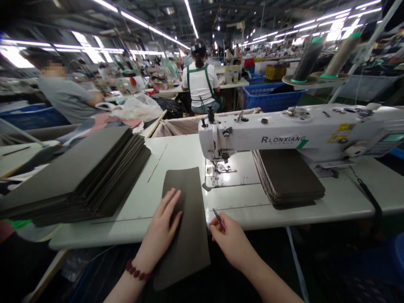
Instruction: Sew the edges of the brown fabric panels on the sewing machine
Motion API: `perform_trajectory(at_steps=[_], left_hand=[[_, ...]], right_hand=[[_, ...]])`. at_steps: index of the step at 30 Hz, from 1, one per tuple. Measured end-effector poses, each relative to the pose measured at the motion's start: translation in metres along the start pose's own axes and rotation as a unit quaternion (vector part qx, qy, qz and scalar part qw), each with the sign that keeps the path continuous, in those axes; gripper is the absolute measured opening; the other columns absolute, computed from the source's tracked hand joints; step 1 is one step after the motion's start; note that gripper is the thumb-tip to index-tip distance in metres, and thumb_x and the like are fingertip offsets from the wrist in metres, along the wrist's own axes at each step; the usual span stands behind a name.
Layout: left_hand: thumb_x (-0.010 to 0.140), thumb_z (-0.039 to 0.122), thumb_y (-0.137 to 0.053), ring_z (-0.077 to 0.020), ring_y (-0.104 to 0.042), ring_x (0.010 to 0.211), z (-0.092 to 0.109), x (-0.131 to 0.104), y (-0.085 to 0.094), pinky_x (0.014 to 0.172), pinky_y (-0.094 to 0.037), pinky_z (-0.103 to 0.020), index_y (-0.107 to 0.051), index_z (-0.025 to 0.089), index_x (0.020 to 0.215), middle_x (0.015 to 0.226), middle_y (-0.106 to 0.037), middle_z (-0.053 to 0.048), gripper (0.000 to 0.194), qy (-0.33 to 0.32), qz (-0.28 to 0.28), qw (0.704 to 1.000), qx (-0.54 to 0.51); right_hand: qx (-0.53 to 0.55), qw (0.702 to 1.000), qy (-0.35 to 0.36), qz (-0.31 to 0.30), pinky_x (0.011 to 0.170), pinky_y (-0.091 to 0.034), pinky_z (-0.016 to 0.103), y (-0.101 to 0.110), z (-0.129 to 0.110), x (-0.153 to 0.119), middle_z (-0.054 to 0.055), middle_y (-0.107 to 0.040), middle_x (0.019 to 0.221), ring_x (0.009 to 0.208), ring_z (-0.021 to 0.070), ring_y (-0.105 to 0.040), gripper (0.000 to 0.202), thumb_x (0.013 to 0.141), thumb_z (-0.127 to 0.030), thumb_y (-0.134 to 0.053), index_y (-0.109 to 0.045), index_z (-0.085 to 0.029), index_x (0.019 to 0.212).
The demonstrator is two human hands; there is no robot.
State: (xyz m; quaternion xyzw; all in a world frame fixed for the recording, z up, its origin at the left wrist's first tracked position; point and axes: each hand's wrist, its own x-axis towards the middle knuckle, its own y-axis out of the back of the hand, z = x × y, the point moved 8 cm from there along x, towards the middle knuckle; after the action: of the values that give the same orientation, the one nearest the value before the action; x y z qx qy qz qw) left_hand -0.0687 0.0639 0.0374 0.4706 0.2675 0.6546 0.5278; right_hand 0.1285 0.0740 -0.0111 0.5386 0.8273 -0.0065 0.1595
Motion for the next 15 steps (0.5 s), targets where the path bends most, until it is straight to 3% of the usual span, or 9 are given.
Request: perform_trajectory(at_steps=[3,8,15], left_hand=[[0.095,0.014,-0.037,-0.0197,-0.037,0.135,0.003,-0.011,-0.025,0.113,-0.030,-0.044,-0.040,0.028,0.141,0.144,-0.044,-0.004,0.048,-0.055,-0.092,0.994,0.010],[0.088,0.001,-0.034,-0.0235,-0.034,0.137,0.008,-0.012,-0.029,0.111,-0.030,-0.049,-0.039,0.031,0.142,0.144,-0.042,-0.007,0.062,-0.065,-0.107,0.989,0.084],[0.078,-0.009,-0.033,-0.0300,-0.035,0.136,0.027,-0.005,-0.030,0.107,-0.031,-0.052,-0.034,0.042,0.142,0.141,-0.044,-0.010,0.082,-0.055,-0.152,0.971,0.179]], right_hand=[[-0.034,0.999,0.002,-0.007,0.067,-0.043,0.026,0.001,0.003,-0.008,-0.002,-0.061,0.064,0.065,0.0154,-0.059,0.019,0.089,-0.035,-0.052,-0.057,-0.018,0.084],[-0.085,0.996,-0.010,-0.018,0.064,-0.040,0.025,-0.004,0.007,-0.024,-0.001,-0.064,0.063,0.063,0.0143,-0.059,0.032,0.093,-0.042,-0.046,-0.054,-0.019,0.072],[-0.099,0.994,-0.033,-0.013,0.059,-0.037,0.025,-0.007,0.027,-0.034,-0.001,-0.061,0.064,0.061,0.0143,-0.055,0.035,0.091,-0.046,-0.048,-0.055,-0.018,0.071]])
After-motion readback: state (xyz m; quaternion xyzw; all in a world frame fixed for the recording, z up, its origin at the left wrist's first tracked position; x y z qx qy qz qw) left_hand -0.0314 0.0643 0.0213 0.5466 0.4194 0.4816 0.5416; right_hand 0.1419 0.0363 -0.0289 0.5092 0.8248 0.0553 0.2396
